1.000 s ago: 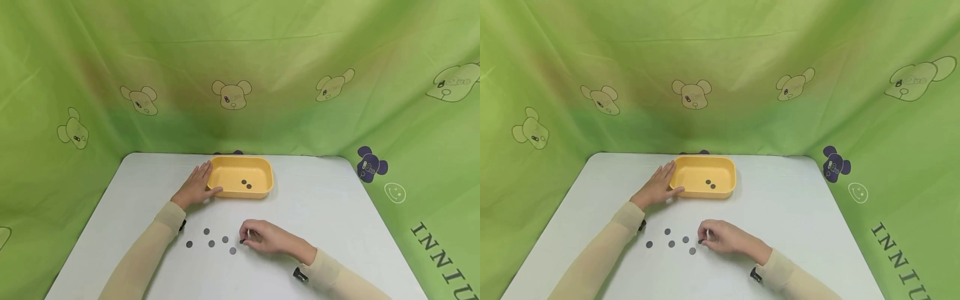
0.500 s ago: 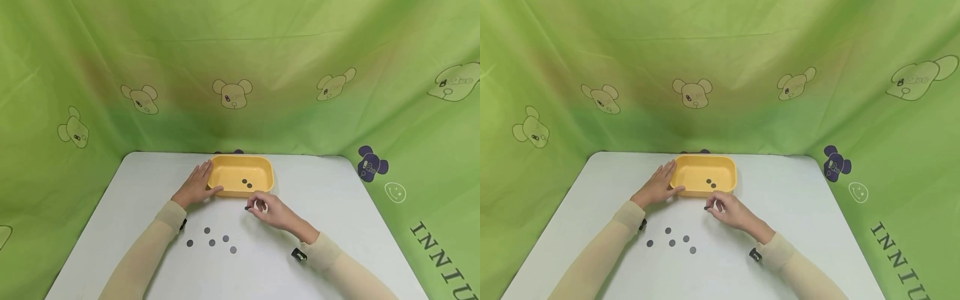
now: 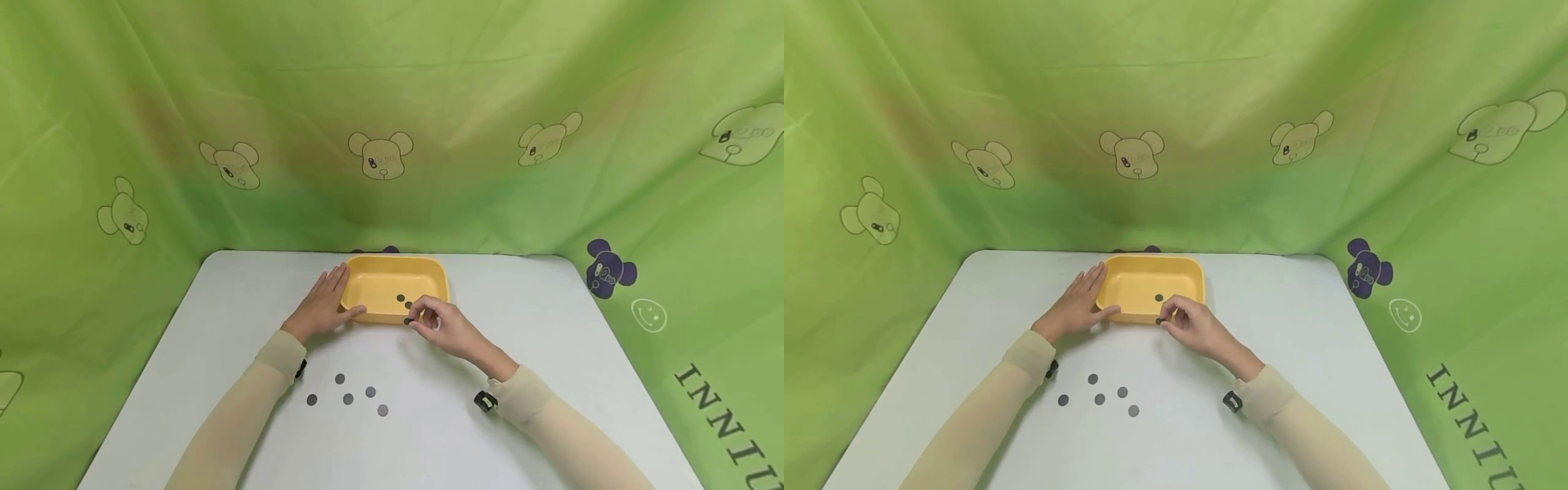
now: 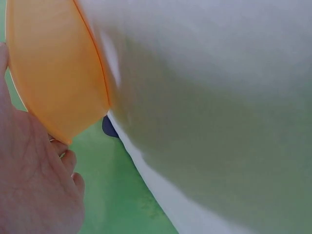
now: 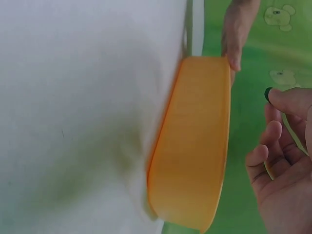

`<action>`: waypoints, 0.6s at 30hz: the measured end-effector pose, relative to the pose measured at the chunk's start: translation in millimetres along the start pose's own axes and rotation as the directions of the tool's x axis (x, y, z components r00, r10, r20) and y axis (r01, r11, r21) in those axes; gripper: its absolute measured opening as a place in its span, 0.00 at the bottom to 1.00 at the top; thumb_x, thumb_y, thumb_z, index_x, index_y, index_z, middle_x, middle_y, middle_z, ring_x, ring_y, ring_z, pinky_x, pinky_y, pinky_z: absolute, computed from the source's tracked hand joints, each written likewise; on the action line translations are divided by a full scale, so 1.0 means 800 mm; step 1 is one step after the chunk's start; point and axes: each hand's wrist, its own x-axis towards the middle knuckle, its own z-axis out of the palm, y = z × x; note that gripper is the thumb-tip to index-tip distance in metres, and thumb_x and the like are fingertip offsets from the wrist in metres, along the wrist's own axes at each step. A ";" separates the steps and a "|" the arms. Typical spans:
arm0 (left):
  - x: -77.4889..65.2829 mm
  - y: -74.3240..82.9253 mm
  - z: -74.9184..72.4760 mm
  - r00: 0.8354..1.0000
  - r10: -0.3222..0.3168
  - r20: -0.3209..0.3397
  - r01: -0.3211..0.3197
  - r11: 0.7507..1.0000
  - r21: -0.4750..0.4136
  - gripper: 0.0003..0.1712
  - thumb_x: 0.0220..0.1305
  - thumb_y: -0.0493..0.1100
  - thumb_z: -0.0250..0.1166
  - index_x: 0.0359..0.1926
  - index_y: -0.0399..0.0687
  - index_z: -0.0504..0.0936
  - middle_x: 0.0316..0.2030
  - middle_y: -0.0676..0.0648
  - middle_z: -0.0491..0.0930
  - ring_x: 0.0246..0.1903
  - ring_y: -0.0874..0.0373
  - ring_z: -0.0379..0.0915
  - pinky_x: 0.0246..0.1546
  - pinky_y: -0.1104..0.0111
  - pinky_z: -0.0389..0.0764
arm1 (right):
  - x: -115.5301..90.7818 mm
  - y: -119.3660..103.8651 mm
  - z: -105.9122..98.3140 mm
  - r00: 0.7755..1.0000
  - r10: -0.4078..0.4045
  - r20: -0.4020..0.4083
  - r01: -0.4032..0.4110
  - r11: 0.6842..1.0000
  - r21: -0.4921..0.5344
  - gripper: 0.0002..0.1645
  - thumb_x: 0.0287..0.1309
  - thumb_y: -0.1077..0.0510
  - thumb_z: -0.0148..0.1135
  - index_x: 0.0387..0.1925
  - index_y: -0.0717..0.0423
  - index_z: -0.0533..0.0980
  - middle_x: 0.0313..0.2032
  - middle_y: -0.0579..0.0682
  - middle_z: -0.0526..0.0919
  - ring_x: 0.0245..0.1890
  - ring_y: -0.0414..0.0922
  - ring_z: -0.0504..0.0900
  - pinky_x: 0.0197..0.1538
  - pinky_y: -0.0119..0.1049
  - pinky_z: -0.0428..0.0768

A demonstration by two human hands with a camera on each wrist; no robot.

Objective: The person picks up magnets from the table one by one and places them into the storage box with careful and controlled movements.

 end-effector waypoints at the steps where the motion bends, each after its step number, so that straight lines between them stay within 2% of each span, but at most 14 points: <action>1: 0.000 0.000 0.001 1.000 -0.001 0.001 0.001 1.000 0.001 0.64 0.75 0.79 0.49 0.87 0.40 0.33 0.87 0.42 0.33 0.86 0.46 0.31 0.85 0.57 0.31 | 0.001 0.002 0.000 1.000 0.001 -0.004 -0.001 1.000 -0.001 0.11 0.65 0.70 0.73 0.43 0.55 0.81 0.38 0.51 0.87 0.31 0.39 0.77 0.33 0.30 0.79; 9: -0.003 0.000 0.000 1.000 -0.002 0.004 0.002 1.000 0.003 0.63 0.76 0.77 0.50 0.87 0.41 0.33 0.87 0.42 0.32 0.86 0.47 0.30 0.85 0.57 0.30 | 0.017 0.017 -0.001 0.996 0.061 -0.059 -0.060 0.998 0.007 0.10 0.64 0.68 0.75 0.42 0.55 0.81 0.38 0.47 0.86 0.30 0.40 0.76 0.33 0.28 0.78; 18: -0.002 0.002 -0.002 1.000 -0.004 0.001 0.004 1.000 0.005 0.63 0.76 0.78 0.50 0.86 0.40 0.34 0.87 0.42 0.34 0.86 0.46 0.32 0.85 0.57 0.31 | 0.036 0.030 -0.008 0.989 0.131 -0.076 -0.129 0.991 0.023 0.09 0.65 0.67 0.74 0.42 0.56 0.81 0.38 0.49 0.85 0.30 0.41 0.76 0.32 0.28 0.76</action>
